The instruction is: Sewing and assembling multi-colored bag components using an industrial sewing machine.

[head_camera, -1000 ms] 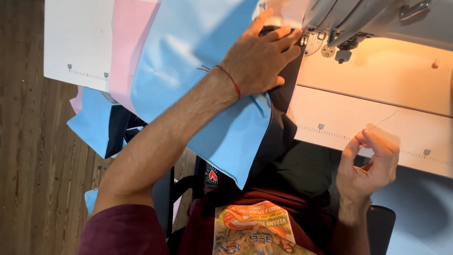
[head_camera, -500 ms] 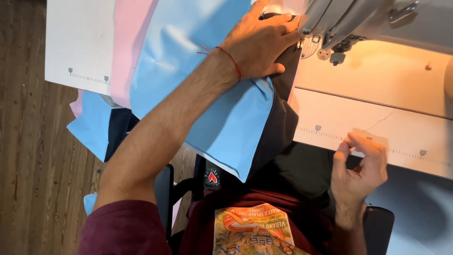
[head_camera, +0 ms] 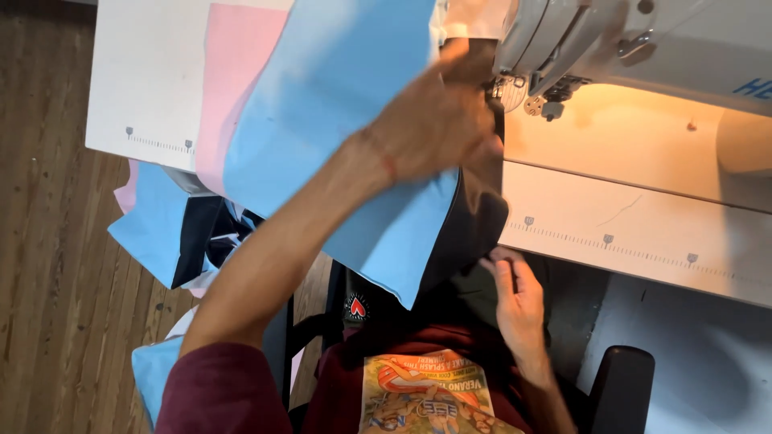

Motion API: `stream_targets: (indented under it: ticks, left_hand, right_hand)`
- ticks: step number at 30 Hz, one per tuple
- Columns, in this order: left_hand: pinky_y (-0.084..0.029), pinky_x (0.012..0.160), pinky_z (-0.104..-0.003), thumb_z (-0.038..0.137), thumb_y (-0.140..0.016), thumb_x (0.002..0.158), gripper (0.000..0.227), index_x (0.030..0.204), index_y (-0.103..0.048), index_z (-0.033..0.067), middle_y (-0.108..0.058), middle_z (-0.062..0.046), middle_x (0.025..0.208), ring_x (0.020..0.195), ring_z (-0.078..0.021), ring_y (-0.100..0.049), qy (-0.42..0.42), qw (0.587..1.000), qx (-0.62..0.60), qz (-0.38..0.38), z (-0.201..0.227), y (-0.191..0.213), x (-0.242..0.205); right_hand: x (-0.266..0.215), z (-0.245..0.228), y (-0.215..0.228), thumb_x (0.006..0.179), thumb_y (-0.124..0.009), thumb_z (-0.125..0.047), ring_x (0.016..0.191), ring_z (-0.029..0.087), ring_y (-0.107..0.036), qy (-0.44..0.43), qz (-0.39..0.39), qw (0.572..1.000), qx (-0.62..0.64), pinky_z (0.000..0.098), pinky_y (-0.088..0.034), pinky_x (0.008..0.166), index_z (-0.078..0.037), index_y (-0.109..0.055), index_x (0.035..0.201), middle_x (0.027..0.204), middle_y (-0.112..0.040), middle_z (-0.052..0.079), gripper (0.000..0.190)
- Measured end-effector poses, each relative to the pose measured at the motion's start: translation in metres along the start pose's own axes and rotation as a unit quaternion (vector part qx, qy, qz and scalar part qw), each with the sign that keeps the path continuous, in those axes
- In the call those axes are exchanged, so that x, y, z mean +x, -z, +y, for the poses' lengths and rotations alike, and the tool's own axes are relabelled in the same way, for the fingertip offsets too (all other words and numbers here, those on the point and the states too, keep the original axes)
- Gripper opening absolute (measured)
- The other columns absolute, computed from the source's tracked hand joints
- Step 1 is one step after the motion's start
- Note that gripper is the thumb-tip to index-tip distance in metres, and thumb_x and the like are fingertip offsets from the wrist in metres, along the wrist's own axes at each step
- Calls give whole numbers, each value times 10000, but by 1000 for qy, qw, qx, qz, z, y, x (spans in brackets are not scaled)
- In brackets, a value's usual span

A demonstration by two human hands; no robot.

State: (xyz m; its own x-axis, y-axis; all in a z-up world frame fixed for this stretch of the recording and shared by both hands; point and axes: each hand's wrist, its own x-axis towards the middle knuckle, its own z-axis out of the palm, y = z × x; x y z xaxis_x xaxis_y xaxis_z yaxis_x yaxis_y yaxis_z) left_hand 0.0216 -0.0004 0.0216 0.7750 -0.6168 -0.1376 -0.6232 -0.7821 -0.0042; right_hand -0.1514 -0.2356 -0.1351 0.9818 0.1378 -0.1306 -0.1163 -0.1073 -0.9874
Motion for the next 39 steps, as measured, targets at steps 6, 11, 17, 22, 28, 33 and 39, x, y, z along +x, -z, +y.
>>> stream_targets:
  ticks: [6, 11, 17, 22, 28, 33, 39]
  left_hand:
    - [-231, 1251, -557, 805, -508, 908, 795, 1061, -718, 54, -661, -115, 942, 1056, -290, -625, -41, 998, -31, -41, 92, 11, -67]
    - [-269, 1229, -558, 762, -568, 705, 795, 974, -704, 26, -639, -118, 1014, 1134, -325, -607, -47, 988, 143, 33, 108, -37, -95]
    - [-254, 1262, -518, 330, -767, 850, 295, 982, -694, 77, -621, -77, 1080, 1163, -258, -595, -23, 976, 174, 129, 93, -36, -111]
    - [-282, 1215, -493, 506, -752, 686, 520, 911, -724, 37, -632, -65, 977, 1095, -244, -609, -95, 992, 70, 41, 75, -10, -112]
    - [-296, 1269, -433, 540, -616, 1051, 494, 1049, -734, 60, -654, -94, 1157, 1248, -239, -565, -71, 995, 62, 26, 49, -31, -69]
    - [-261, 1218, -432, 763, -600, 854, 881, 1266, -671, -12, -587, -106, 1396, 1370, -238, -482, -21, 980, 175, 96, 32, -34, -35]
    - [-249, 1174, -488, 703, -654, 806, 898, 1404, -579, 38, -508, -95, 1510, 1356, -278, -463, 44, 997, 69, -1, 20, -52, -38]
  right_hand:
    - [-20, 84, -2, 1157, -554, -270, 913, 174, -657, -188, -41, 812, 551, 320, -536, 818, -22, -640, 1075, 1023, -671, 75, 275]
    - [6, 60, -24, 1136, -629, -194, 924, 137, -601, -162, -41, 918, 360, 294, -484, 802, 5, -618, 1322, 1132, -653, 56, 272]
    - [14, -1, -35, 1024, -357, -502, 956, 186, -724, -219, -172, 886, 371, 364, -585, 796, 0, -566, 1288, 1046, -729, 115, 605]
    - [8, 35, -54, 1141, -533, -239, 924, 86, -633, -115, -167, 889, 410, 280, -527, 828, 29, -684, 1177, 1047, -716, 40, 310]
    - [5, 17, -74, 1120, -645, -115, 714, -16, -356, -36, -94, 955, 278, 175, -302, 588, -39, -630, 903, 808, -466, -120, 231]
    - [4, -12, -64, 1034, -632, -104, 704, -11, -406, -17, -73, 979, 189, 192, -331, 603, -30, -660, 920, 786, -532, -114, 138]
    - [0, 0, -59, 1038, -685, -133, 654, -1, -347, -13, -45, 992, 114, 198, -284, 548, -20, -622, 814, 706, -447, -104, 258]
